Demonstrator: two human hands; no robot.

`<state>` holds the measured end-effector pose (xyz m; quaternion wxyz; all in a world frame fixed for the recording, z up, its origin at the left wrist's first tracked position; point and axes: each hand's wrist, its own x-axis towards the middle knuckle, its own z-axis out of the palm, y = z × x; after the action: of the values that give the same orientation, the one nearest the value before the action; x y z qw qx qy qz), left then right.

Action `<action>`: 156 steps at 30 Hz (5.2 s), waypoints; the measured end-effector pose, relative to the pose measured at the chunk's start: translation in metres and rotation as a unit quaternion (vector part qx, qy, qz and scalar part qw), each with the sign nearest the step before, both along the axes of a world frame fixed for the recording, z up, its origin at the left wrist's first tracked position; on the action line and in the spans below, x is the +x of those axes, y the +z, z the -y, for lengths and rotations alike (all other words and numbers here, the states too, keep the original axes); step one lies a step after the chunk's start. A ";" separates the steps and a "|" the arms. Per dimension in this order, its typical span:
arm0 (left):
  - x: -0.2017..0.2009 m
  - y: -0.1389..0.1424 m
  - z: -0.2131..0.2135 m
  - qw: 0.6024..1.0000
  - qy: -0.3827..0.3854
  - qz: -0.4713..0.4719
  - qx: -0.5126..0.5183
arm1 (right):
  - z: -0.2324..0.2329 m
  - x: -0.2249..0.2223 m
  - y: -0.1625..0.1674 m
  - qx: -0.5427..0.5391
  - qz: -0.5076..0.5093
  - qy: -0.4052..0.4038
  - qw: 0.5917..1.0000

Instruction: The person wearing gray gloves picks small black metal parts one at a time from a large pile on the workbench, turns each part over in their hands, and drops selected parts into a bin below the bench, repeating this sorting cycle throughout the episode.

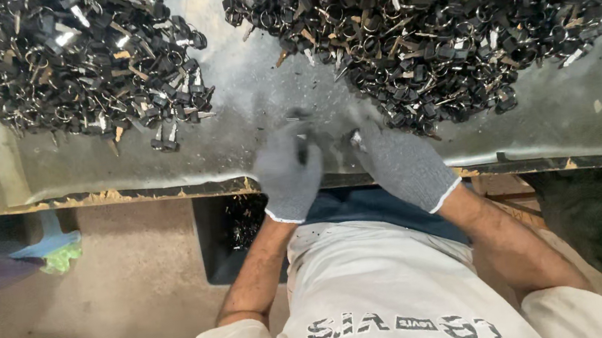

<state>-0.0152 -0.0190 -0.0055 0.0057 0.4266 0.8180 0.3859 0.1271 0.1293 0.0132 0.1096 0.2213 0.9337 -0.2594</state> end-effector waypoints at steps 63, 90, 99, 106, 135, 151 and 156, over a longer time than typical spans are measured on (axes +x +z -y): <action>0.011 -0.013 -0.014 0.987 -0.111 0.092 -0.077 | 0.016 0.008 -0.012 0.203 -0.087 0.051 0.974; 0.031 -0.015 -0.008 0.990 -0.082 0.001 -0.118 | 0.007 0.000 0.006 0.117 -0.165 0.060 0.977; 0.027 -0.014 -0.008 0.990 -0.095 -0.016 -0.100 | 0.004 0.000 0.006 0.023 -0.041 -0.001 0.999; 0.029 -0.019 -0.009 0.988 -0.089 -0.021 -0.124 | 0.003 0.003 -0.003 0.109 -0.045 0.005 0.993; -0.008 0.029 -0.023 0.970 -0.208 0.105 0.073 | 0.001 0.015 0.022 -0.103 -0.077 -0.018 0.992; 0.005 -0.013 -0.020 0.991 -0.106 0.016 -0.082 | 0.009 0.010 -0.012 0.082 -0.115 -0.031 0.989; 0.009 -0.021 -0.022 0.983 -0.142 -0.029 -0.111 | 0.017 -0.005 -0.010 0.215 -0.004 0.010 0.977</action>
<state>-0.0066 0.0026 -0.0269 0.0838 0.5462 0.7868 0.2749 0.1217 0.1127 0.0036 0.0587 0.2298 0.9700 -0.0527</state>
